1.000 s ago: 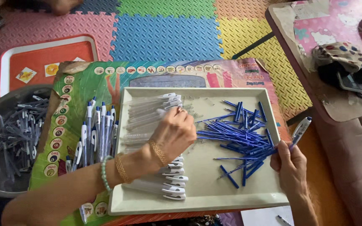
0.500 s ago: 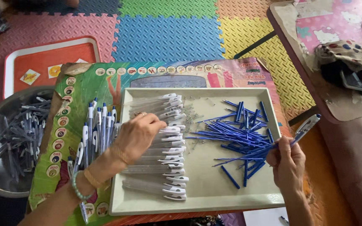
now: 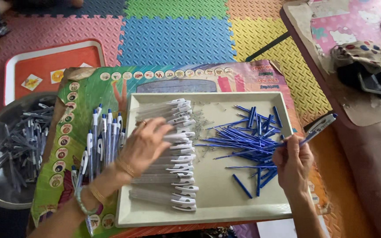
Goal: The person assembles ballpoint pens by inserting blue ink refills into white plastic pen bodies and securing the components together by hand.
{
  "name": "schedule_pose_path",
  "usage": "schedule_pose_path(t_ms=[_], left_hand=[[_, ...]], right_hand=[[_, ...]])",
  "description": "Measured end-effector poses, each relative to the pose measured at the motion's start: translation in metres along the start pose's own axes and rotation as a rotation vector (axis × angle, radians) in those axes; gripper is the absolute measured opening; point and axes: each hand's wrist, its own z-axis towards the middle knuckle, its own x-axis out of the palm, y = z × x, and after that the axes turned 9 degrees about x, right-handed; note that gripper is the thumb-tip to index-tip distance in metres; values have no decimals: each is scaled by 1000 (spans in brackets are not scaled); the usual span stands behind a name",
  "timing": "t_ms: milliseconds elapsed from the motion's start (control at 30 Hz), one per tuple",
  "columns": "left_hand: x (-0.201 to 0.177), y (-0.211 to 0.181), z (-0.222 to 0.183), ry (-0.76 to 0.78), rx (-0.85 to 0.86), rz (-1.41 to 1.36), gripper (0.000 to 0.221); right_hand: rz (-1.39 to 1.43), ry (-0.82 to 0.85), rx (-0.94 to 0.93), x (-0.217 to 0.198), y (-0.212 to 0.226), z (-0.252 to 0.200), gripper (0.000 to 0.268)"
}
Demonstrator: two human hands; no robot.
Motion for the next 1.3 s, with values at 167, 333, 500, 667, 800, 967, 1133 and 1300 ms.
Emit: schedule_pose_path(t_ms=[167,333,500,667,800,967,1133,1300], left_hand=[[11,-77,31,-91,174,-423,46],[64,-91,53,-62,363,-375,11],[52,-68,48,-41,192,-209,9],[61,-87,54,-47,278,-111,19],[48,-96,56,-90,300,-225,13],[51,-71,48,40,251,-232,12],[40,-68,39,56,175,-181,22],[-47,-11,6,-189,74,-476,31]], right_hand=[[10,28,41,35,30,-23,27],[54,-39,74,12,40,-29,22],[-802,11,84,-61,46,-50,19],[-1290,23,-429,-23,45,-56,48],[-1198,459,-802,26,49,-42,43],[-1337,414,-905,1,41,-8,43],[-1289,386,-689,-5,45,16,33],[-1179,187,-663,7,57,2,16]])
